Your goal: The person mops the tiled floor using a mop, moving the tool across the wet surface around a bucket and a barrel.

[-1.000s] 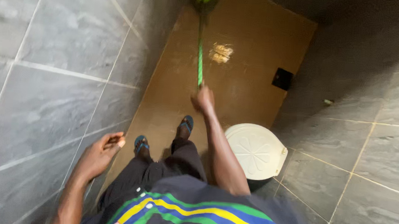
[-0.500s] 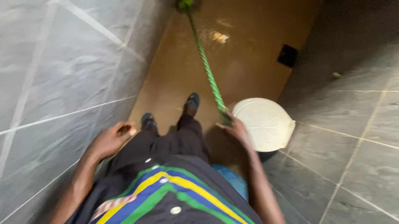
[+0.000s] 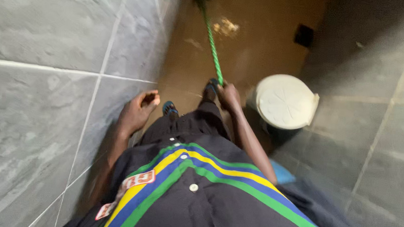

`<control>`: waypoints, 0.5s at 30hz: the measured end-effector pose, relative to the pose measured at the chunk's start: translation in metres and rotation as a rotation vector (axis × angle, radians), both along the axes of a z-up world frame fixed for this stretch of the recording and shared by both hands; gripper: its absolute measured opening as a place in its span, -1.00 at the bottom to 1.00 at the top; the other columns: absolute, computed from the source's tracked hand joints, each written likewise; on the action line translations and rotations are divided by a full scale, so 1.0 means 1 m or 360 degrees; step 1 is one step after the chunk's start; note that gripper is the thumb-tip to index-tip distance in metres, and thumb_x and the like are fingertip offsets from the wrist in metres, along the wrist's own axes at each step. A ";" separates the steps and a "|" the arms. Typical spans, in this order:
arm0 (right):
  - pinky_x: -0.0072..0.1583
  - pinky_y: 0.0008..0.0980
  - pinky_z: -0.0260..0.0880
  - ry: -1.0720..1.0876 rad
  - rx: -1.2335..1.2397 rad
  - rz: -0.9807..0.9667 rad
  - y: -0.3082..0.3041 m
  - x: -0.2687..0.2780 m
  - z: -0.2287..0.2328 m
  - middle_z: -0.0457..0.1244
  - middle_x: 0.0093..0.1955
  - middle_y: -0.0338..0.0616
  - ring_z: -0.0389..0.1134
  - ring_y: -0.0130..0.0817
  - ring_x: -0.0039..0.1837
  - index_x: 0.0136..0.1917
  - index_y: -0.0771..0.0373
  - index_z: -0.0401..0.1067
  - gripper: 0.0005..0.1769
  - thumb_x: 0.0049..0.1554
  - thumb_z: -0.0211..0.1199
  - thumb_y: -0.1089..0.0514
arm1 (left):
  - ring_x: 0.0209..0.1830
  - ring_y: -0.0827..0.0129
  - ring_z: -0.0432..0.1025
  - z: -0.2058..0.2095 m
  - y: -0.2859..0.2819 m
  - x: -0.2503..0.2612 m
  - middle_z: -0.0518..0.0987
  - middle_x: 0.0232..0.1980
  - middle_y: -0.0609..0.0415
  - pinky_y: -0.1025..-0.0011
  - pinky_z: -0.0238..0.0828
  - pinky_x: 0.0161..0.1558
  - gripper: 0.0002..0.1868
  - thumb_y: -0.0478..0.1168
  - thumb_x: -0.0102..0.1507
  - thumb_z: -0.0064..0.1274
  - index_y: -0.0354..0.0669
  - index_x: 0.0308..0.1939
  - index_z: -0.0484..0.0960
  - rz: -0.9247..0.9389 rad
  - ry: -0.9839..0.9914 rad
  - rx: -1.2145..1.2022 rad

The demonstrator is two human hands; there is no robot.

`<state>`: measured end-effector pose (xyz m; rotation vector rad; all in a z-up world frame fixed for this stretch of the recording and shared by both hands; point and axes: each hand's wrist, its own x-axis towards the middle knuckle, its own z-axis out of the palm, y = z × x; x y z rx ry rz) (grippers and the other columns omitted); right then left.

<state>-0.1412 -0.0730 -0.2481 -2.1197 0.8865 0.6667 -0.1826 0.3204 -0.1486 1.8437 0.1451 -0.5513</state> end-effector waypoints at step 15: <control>-0.45 -0.34 -0.06 0.0509 0.0743 -0.1057 -0.088 -0.284 0.135 0.20 -0.37 -0.30 0.04 -0.47 -0.49 0.21 0.08 0.62 -0.53 0.47 0.14 -0.29 | 0.33 0.30 0.70 -0.017 -0.013 -0.015 0.84 0.29 -0.06 0.33 0.57 0.38 -0.53 -0.07 0.53 0.27 -0.28 0.43 0.74 -0.0180 0.0143 -0.0313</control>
